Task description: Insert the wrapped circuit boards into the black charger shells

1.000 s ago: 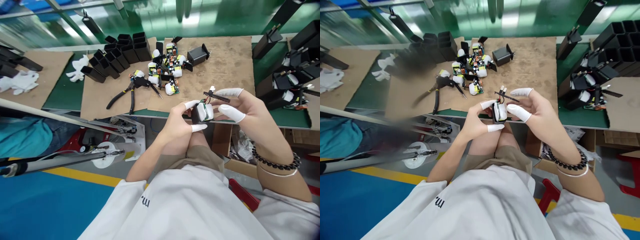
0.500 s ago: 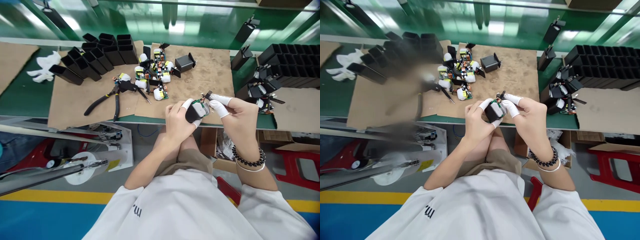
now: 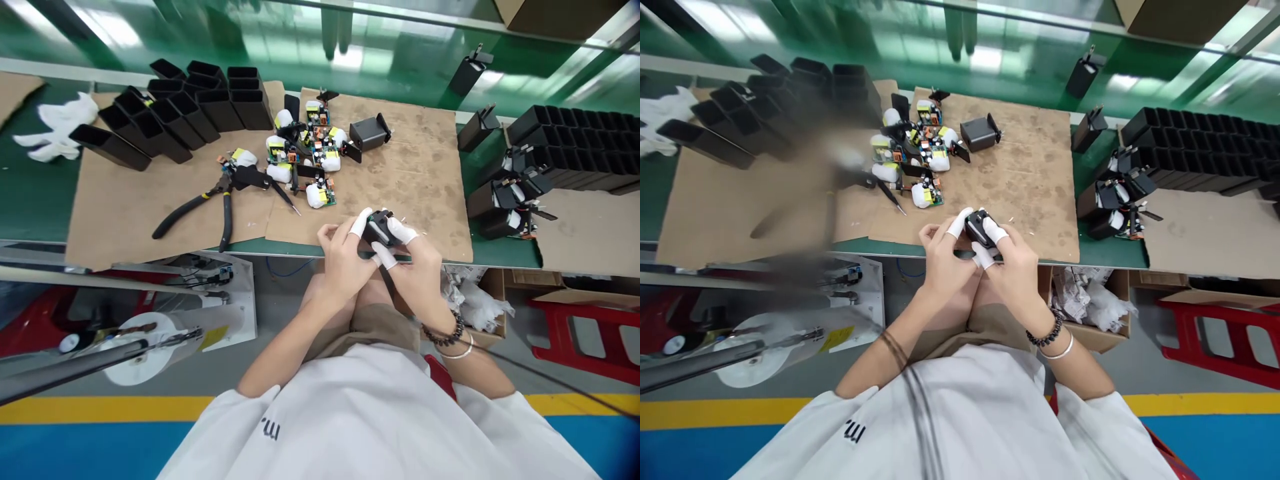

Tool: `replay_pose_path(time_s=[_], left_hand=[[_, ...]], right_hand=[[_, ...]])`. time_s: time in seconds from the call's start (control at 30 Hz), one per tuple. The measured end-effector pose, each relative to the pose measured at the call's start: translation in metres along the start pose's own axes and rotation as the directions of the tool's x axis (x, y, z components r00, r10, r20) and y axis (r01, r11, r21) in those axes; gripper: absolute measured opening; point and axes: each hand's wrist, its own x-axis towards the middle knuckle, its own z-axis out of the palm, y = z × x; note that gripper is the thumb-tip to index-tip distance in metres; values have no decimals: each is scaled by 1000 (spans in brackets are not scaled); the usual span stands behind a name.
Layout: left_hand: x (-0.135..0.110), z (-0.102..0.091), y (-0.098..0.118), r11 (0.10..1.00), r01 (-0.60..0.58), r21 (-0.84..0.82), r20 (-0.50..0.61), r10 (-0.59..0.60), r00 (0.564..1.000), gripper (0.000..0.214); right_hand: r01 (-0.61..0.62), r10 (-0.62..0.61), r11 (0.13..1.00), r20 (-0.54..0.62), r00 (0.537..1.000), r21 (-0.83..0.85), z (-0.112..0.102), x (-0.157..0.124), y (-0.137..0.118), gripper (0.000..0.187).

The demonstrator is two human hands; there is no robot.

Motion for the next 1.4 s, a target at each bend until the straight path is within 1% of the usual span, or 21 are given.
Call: replay_pose_path(time_s=[0.07,0.1,0.17,0.2,0.23,0.3,0.33,0.37,0.43,0.47,0.5,0.57,0.63,0.73,0.77,0.83,0.9,0.97,1.1,1.27,1.4], left_hand=[[-6,-12,-10,998,-48,38,26,47,999,65],[-9,-19,-15,996,-56,65,19,55,998,67],[-16,-30,-26,992,-37,118,-47,43,998,65],[-19,-33,-31,991,-24,135,-91,36,995,63],[-21,-36,-35,990,-16,143,-128,34,991,60],[-24,-37,-41,989,-20,145,-174,46,984,52],[-24,-36,-42,989,-23,143,-183,49,982,50],[-25,-35,-42,990,-24,142,-188,51,981,48],[-24,-34,-41,988,-14,151,-192,44,980,46],[-24,-33,-39,987,-2,158,-188,32,982,45],[-23,-33,-37,987,13,161,-180,17,983,45],[-20,-33,-30,991,29,133,-154,-8,988,46],[-15,-29,-22,999,22,45,-94,-18,995,54],[-2,-14,-6,995,9,-104,42,-5,999,74],[3,-8,0,991,27,-130,83,-16,996,78],[12,3,9,985,93,-144,121,-76,990,75],[17,12,15,977,161,-139,106,-147,984,67],[19,16,17,974,183,-136,67,-175,982,63],[16,17,15,980,165,-112,26,-163,986,63],[16,16,15,985,144,-95,37,-141,989,61],[17,14,16,980,154,-123,45,-150,988,63]], right_hand=[[42,-42,999,-47,998,2,0,-1,4,32],[65,-65,998,-89,994,-11,-2,1,6,33],[121,-130,991,-178,975,-63,-7,6,10,35],[157,-172,984,-191,966,-89,-9,9,12,34],[192,-207,976,-167,964,-106,-11,12,15,31],[235,-245,966,-84,966,-109,-15,16,19,28],[235,-243,966,-75,967,-108,-16,17,22,31],[223,-234,969,-101,967,-111,-16,17,24,37],[205,-224,972,-199,954,-113,-13,15,28,43],[203,-220,974,-210,953,-99,-10,14,30,41],[191,-203,978,-179,963,-79,-5,13,31,38],[146,-148,988,-60,987,-49,3,11,32,29],[96,-95,994,11,995,-54,7,10,30,26],[76,-76,996,9,997,-43,3,12,23,25],[74,-74,997,1,997,-31,0,14,20,24],[74,-74,997,-32,997,-15,-4,15,16,21],[75,-75,997,-74,994,0,-5,17,13,21],[76,-74,997,-101,992,16,-4,16,12,23],[60,-58,998,-104,993,24,-6,16,12,27],[36,-34,999,-80,996,16,-17,22,6,21],[40,-38,999,-107,993,18,-14,24,1,23]])
